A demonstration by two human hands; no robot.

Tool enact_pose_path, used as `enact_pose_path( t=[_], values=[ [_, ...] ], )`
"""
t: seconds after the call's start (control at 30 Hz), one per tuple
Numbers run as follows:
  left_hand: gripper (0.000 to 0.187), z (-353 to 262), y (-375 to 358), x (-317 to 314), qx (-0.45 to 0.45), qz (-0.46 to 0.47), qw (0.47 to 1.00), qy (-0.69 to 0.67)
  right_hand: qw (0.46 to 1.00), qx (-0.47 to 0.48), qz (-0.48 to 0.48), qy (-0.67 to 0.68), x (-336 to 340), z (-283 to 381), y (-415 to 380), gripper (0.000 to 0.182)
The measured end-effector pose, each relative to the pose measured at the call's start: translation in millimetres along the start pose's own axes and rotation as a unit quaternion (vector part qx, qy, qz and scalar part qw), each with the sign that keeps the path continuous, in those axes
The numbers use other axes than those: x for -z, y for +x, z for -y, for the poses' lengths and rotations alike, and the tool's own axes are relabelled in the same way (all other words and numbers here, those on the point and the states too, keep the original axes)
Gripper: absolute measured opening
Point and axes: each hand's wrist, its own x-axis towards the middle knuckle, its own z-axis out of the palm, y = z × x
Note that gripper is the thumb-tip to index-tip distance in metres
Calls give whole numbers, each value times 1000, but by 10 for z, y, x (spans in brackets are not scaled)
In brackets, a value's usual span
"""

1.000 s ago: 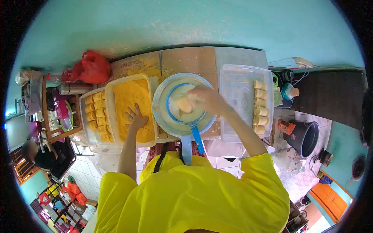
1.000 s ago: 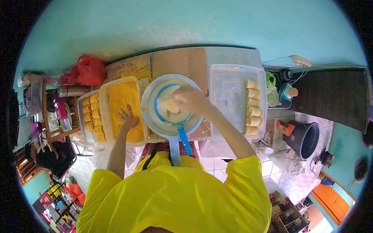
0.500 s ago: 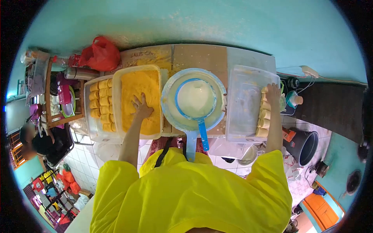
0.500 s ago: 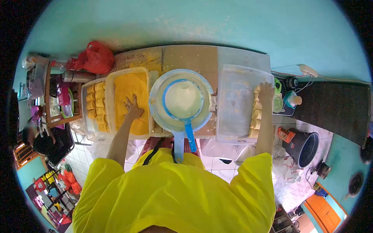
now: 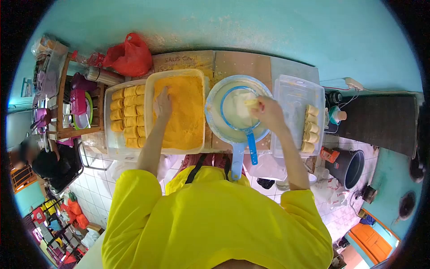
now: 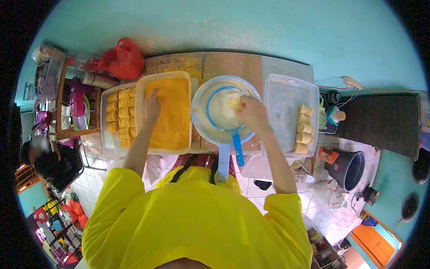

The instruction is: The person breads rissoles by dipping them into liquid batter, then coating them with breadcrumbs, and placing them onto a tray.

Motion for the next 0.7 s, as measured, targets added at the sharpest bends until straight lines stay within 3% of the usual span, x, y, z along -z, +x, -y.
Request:
enact_pose_path(
  t=[0.1, 0.2, 0.3, 0.4, 0.5, 0.6, 0.7],
  values=[
    [40, 95, -271, -84, -39, -9, 998, -45, 994, 38, -41, -92, -485, 71, 72, 22],
    [55, 357, -592, -346, -119, -2, 984, 135, 989, -4, -120, -81, -586, 130, -70, 23],
    [71, 525, -784, -352, -125, 136, 974, 132, 983, -72, -156, -58, -531, 56, -408, 27],
    [80, 647, -722, -443, -135, 163, 969, 131, 972, -195, -64, -113, -515, 195, -822, 28],
    [79, 549, -699, -365, -116, 190, 965, 137, 968, -207, -59, -126, -733, 285, -1007, 30],
    [79, 530, -656, -386, -100, 216, 958, 161, 979, -153, -99, -87, -873, 183, -1007, 30],
    [79, 538, -651, -388, -102, 218, 959, 149, 952, -199, -121, 198, -818, 218, -977, 27]
  ],
)
